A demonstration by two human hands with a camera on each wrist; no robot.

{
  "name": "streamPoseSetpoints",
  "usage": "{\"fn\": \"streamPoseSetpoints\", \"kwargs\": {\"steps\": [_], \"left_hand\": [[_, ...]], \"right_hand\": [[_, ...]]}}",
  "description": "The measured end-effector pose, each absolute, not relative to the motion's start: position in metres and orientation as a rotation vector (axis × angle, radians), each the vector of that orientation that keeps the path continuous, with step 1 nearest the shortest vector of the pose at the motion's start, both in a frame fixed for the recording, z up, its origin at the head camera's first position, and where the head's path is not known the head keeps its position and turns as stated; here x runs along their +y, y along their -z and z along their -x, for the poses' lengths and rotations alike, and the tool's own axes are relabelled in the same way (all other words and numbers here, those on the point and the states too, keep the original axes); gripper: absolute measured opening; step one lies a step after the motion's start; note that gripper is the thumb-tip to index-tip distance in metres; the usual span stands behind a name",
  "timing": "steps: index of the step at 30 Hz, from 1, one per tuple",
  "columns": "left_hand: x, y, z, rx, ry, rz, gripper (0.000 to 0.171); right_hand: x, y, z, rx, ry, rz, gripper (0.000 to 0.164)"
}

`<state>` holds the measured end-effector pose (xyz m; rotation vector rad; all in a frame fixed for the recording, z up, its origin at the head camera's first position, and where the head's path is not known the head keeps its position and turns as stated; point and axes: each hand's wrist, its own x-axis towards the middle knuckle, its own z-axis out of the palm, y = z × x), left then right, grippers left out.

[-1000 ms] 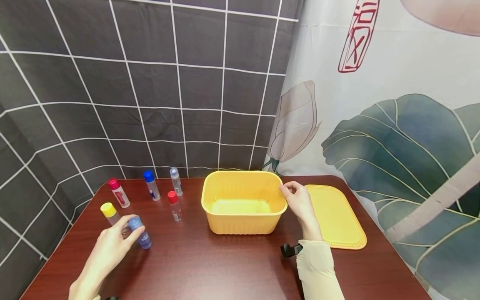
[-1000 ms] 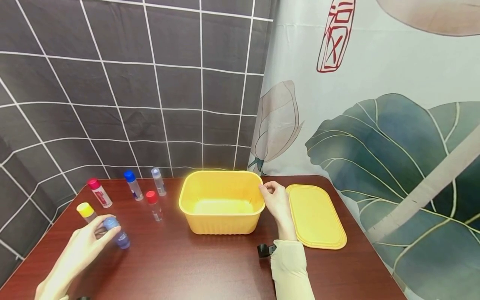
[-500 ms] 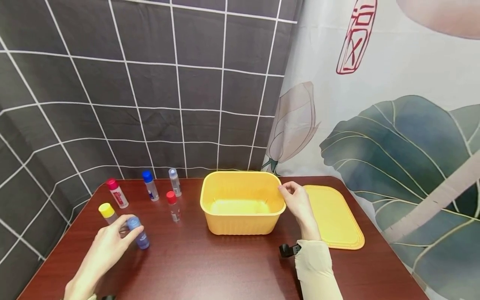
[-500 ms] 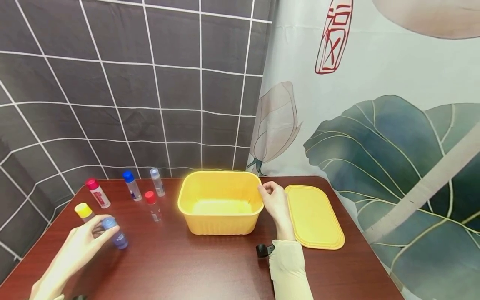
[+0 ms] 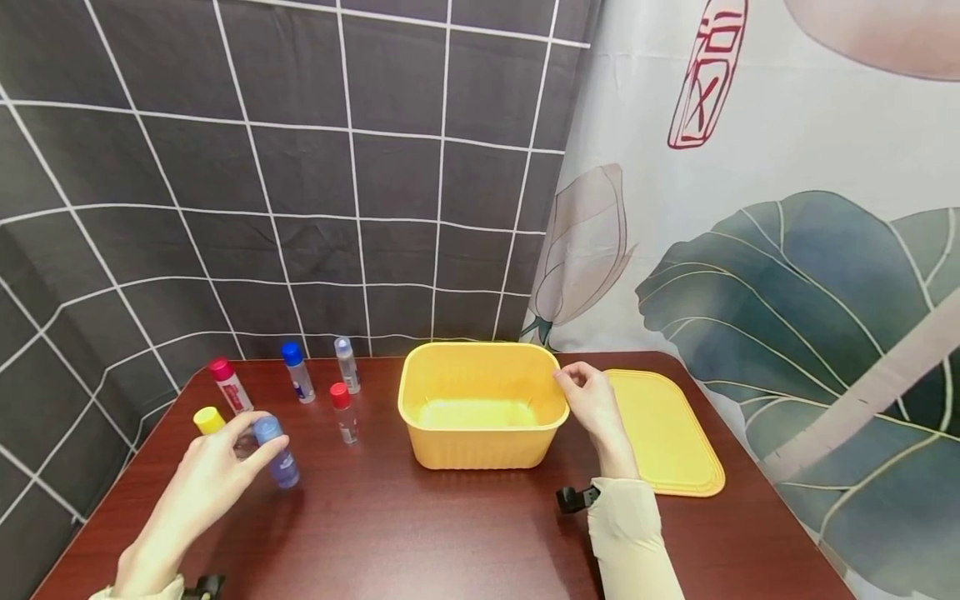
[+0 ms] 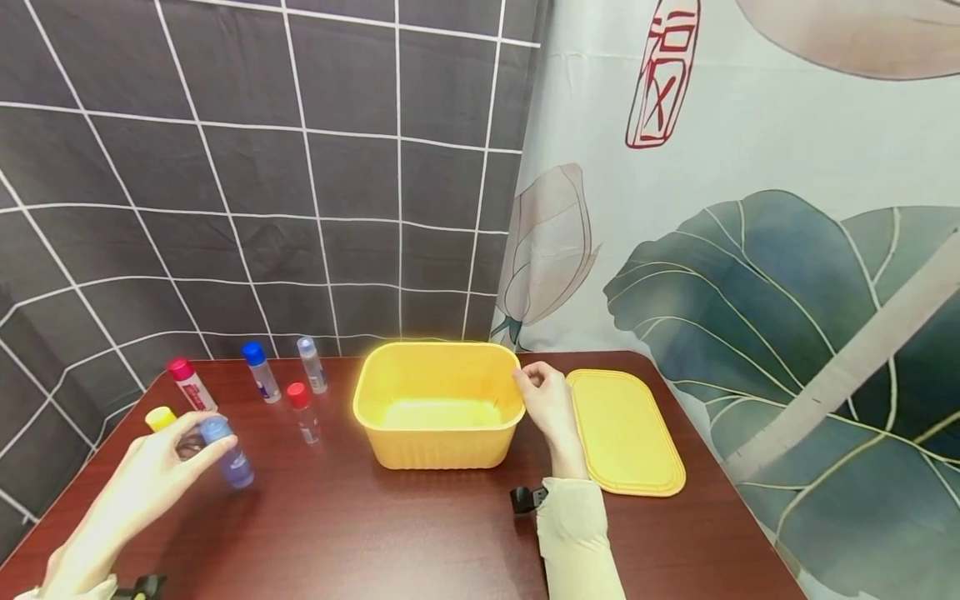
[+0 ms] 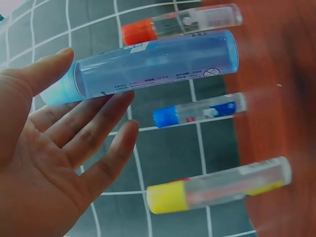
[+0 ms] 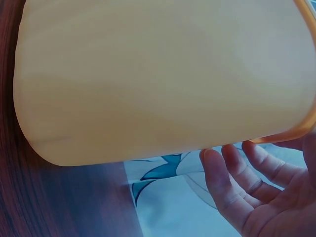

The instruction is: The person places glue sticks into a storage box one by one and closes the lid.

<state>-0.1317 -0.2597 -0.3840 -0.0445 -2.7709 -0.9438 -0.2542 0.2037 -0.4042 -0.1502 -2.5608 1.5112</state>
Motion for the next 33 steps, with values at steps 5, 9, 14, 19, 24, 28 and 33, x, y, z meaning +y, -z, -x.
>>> {"fn": "streamPoseSetpoints", "kwargs": {"steps": [5,9,14,19,24,28,33], "left_hand": [[-0.249,0.371,0.133,-2.724,0.926,0.084,0.052],[-0.241,0.360,0.137,-2.709,0.921,0.113,0.050],[-0.226,0.346,0.144,-2.662,0.899,0.179,0.046],[-0.209,0.333,0.152,-2.647,0.949,0.213,0.052],[-0.192,0.325,0.163,-2.627,0.976,0.295,0.051],[-0.176,0.319,0.176,-2.614,1.016,0.399,0.046],[-0.156,0.311,0.193,-2.627,1.059,0.502,0.042]], "right_hand": [[0.205,0.405,0.255,-2.543,-1.509,0.143,0.025],[0.205,0.405,0.256,-2.527,-1.514,0.127,0.023],[0.205,0.406,0.256,-2.513,-1.510,0.122,0.023],[0.203,0.406,0.256,-2.524,-1.500,0.123,0.023],[0.202,0.407,0.257,-2.521,-1.515,0.113,0.023],[0.203,0.407,0.257,-2.518,-1.522,0.116,0.024],[0.204,0.407,0.256,-2.522,-1.511,0.119,0.024]]}}
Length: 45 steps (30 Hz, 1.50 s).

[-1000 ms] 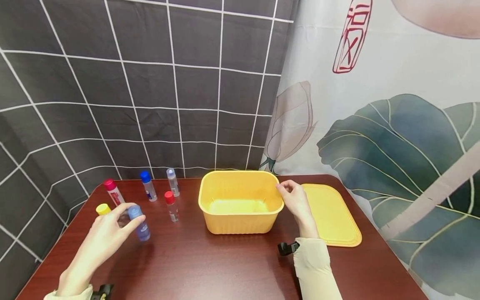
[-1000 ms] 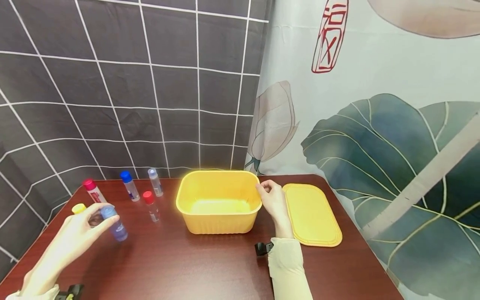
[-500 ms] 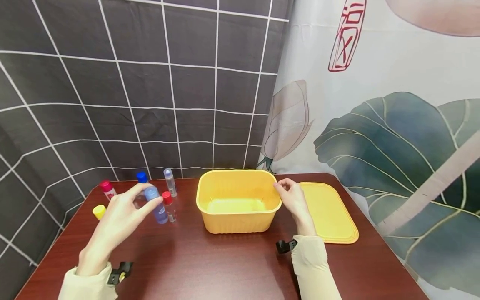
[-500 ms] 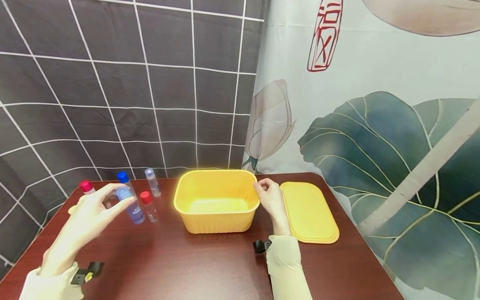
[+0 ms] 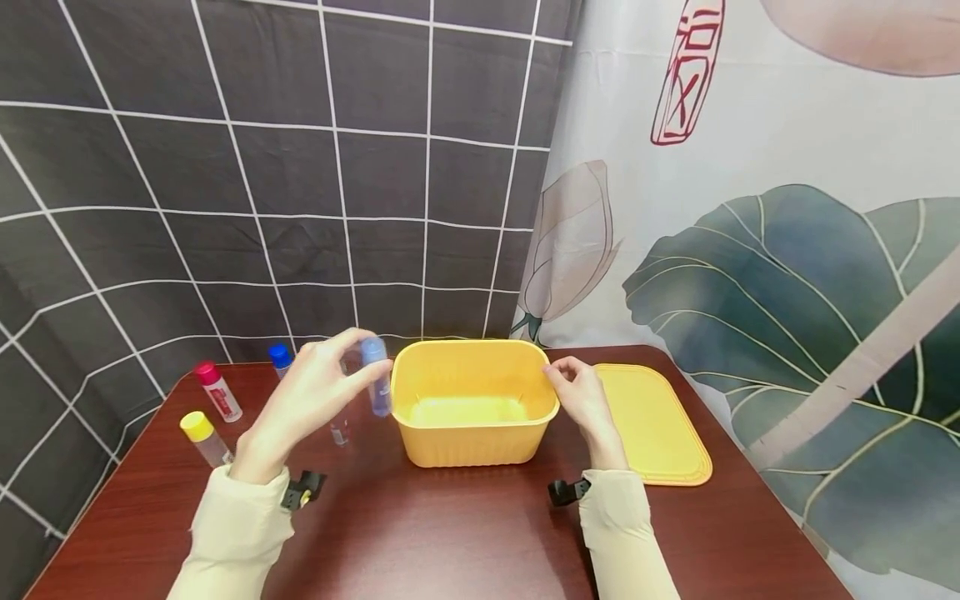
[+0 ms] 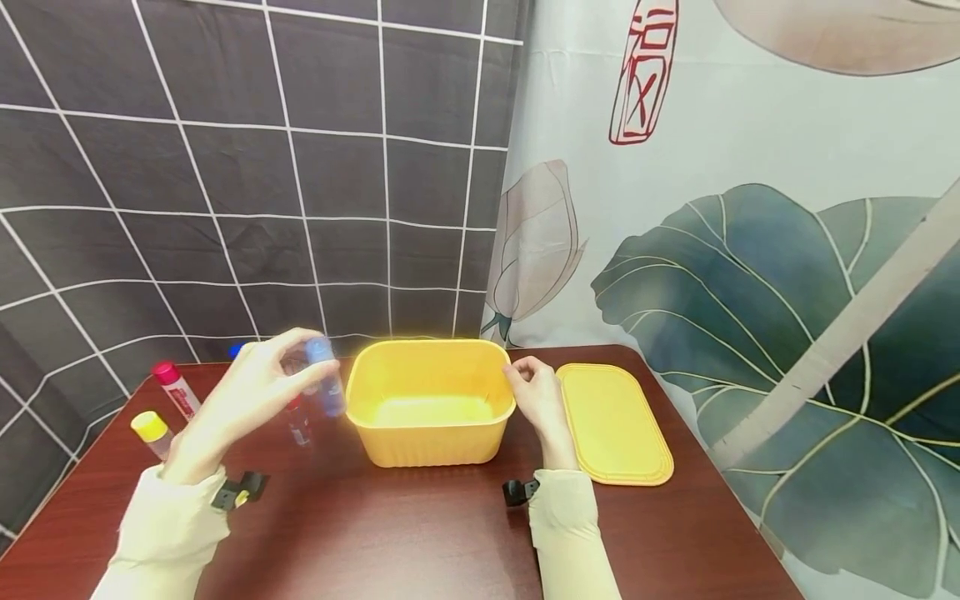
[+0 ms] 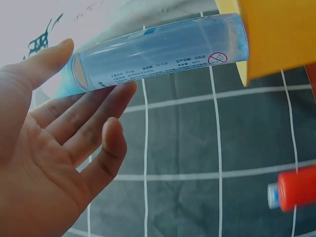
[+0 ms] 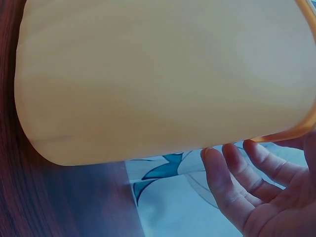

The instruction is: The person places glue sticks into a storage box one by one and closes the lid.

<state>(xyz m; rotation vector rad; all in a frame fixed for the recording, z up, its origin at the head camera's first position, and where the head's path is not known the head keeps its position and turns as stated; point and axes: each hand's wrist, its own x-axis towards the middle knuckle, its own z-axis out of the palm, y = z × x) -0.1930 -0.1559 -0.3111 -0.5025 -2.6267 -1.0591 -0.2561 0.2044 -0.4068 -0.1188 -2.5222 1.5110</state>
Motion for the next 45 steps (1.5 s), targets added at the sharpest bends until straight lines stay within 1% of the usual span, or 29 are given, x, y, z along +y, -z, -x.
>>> {"fn": "streamPoseSetpoints", "kwargs": {"steps": [4,9,22,27,34,45], "left_hand": [[-0.139,0.308,0.208,-2.635,1.050,0.588,0.039],[-0.117,0.303,0.227,-2.628,1.008,0.736,0.030],[-0.063,0.288,0.261,-2.675,0.980,0.965,0.027],[-0.049,0.288,0.273,-2.735,0.951,1.028,0.027],[-0.030,0.287,0.289,-2.792,0.843,1.096,0.023],[0.001,0.299,0.311,-2.980,0.642,1.187,0.025]], "right_hand": [[0.204,0.407,0.257,-2.523,-1.508,0.121,0.023],[0.204,0.407,0.257,-2.530,-1.503,0.134,0.023],[0.205,0.407,0.256,-2.520,-1.500,0.124,0.022],[0.204,0.407,0.256,-2.528,-1.489,0.128,0.022],[0.203,0.406,0.256,-2.527,-1.470,0.106,0.022],[0.203,0.407,0.255,-2.523,-1.465,0.093,0.021]]}}
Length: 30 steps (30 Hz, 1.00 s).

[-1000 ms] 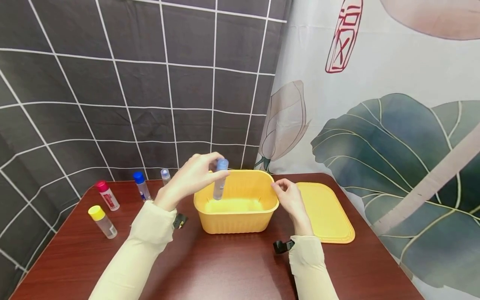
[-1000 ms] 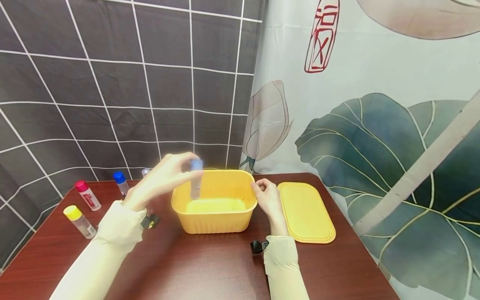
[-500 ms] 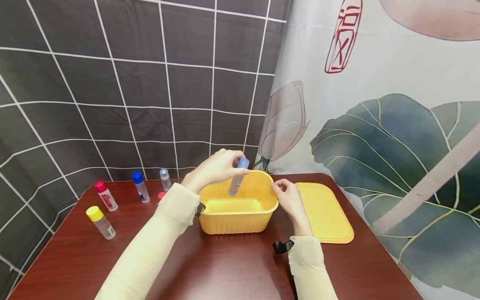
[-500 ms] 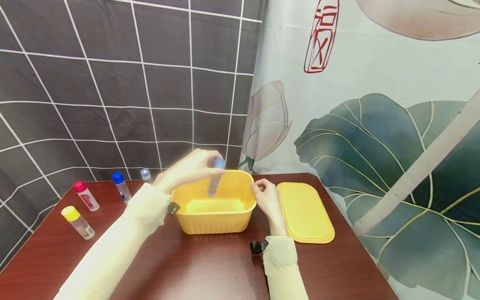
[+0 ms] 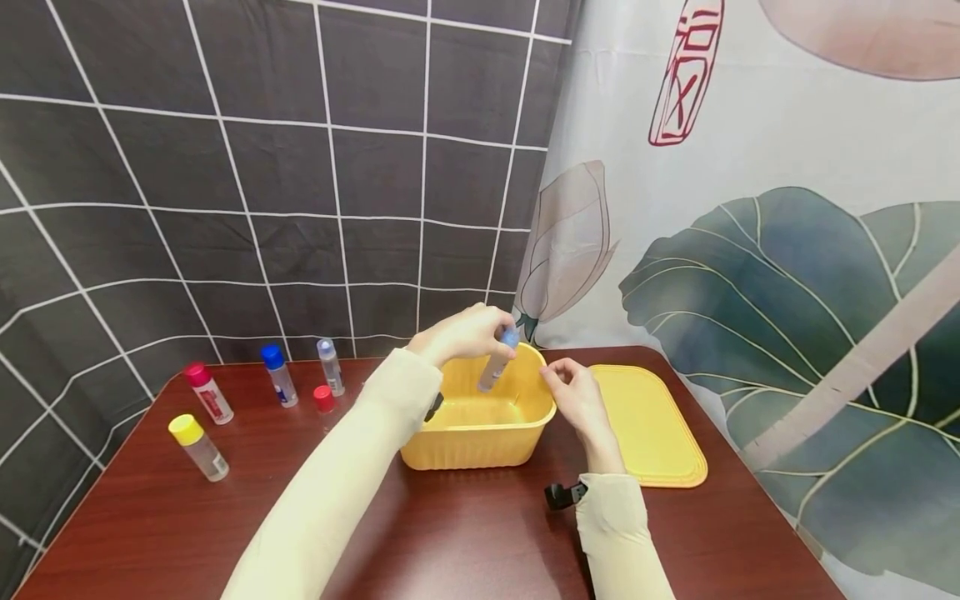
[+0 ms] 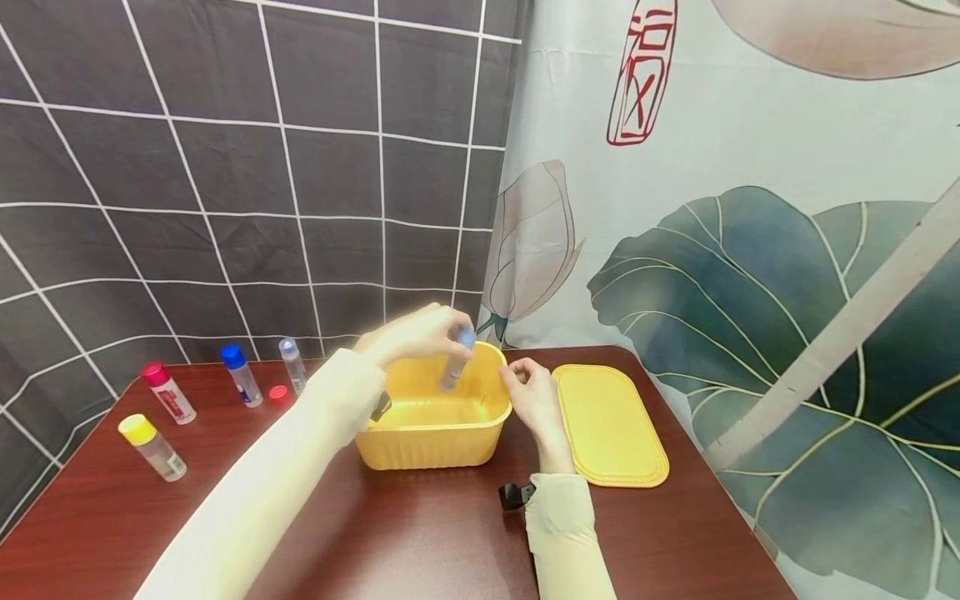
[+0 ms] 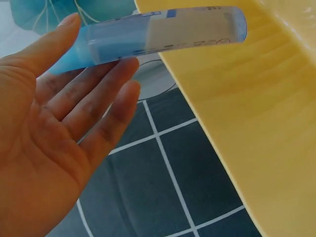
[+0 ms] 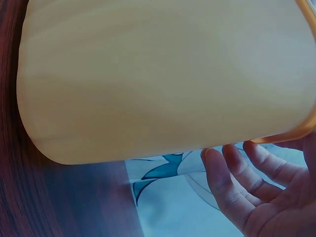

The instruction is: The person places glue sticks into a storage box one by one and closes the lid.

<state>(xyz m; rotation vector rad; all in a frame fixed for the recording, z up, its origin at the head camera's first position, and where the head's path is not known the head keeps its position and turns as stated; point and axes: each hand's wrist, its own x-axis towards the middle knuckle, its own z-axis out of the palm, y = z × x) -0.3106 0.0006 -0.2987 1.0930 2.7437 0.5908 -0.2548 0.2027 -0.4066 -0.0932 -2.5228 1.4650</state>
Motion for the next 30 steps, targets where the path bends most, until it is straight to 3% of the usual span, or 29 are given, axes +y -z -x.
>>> {"fn": "streamPoseSetpoints", "kwargs": {"steps": [13,30], "left_hand": [[0.023,0.316,0.319,2.709,-0.418,-0.911,0.029],[0.035,0.334,0.321,2.683,-0.355,-0.815,0.020]], "right_hand": [[0.203,0.405,0.254,-2.510,-1.452,0.095,0.019],[0.200,0.406,0.253,-2.507,-1.473,0.106,0.019]]}}
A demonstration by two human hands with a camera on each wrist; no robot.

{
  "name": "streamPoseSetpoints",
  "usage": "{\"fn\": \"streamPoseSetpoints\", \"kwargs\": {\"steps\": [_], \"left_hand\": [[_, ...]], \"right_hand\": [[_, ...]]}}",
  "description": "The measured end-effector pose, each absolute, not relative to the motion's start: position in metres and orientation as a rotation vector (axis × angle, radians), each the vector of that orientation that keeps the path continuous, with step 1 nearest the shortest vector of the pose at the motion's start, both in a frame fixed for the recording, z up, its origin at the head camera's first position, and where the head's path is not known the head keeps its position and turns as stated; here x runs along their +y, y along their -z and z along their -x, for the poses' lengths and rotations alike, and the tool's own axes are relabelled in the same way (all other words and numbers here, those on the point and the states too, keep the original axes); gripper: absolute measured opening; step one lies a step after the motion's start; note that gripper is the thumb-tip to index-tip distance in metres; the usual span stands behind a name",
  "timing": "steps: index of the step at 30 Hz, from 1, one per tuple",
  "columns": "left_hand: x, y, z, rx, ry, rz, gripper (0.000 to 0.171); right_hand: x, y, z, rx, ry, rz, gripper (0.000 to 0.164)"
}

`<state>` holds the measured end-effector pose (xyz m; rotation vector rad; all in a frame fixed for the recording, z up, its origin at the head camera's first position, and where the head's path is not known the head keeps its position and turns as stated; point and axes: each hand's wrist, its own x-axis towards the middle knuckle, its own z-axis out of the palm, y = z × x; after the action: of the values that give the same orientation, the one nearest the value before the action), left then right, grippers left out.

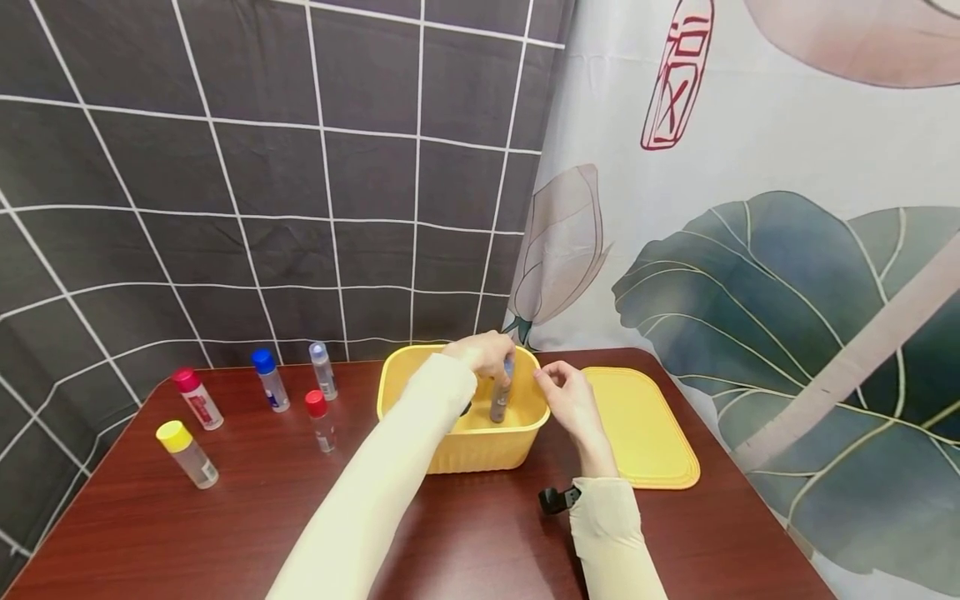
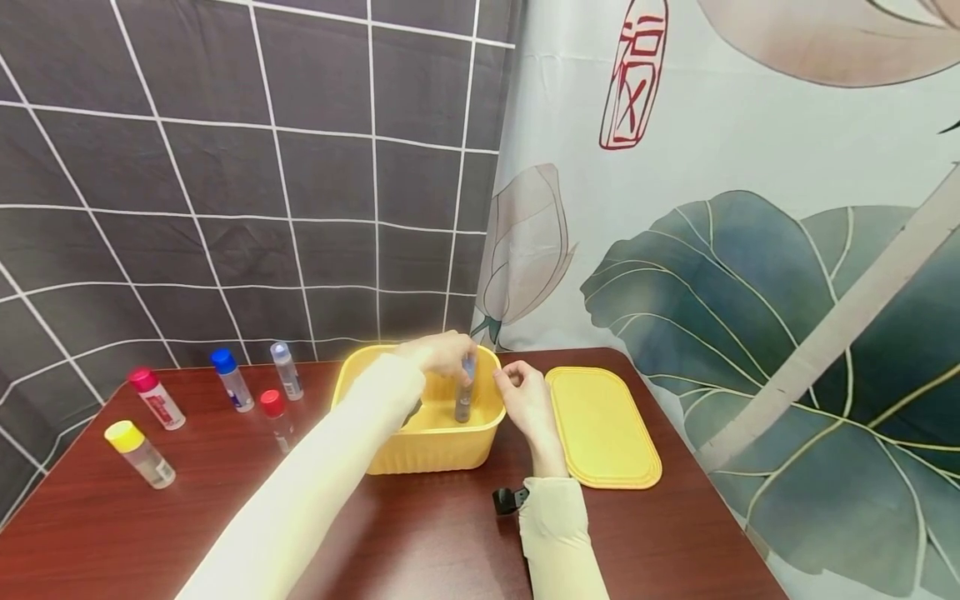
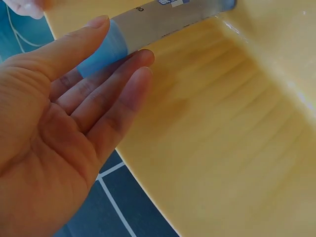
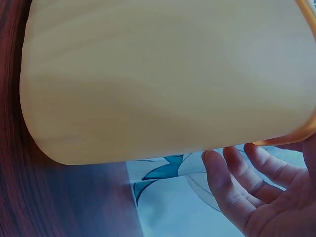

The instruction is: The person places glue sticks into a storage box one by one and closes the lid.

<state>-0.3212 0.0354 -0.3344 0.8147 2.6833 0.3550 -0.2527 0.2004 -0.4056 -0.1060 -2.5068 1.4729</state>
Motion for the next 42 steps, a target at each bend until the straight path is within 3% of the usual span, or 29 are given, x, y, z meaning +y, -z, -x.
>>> {"fn": "streamPoseSetpoints", "kwargs": {"steps": [42], "left_hand": [[0.0409,0.3427,0.3221,2.676,-0.372,-0.920,0.020]], "right_hand": [[0.2001,0.4057,0.2534,-2.524,-1.481,0.110,0.020]]}}
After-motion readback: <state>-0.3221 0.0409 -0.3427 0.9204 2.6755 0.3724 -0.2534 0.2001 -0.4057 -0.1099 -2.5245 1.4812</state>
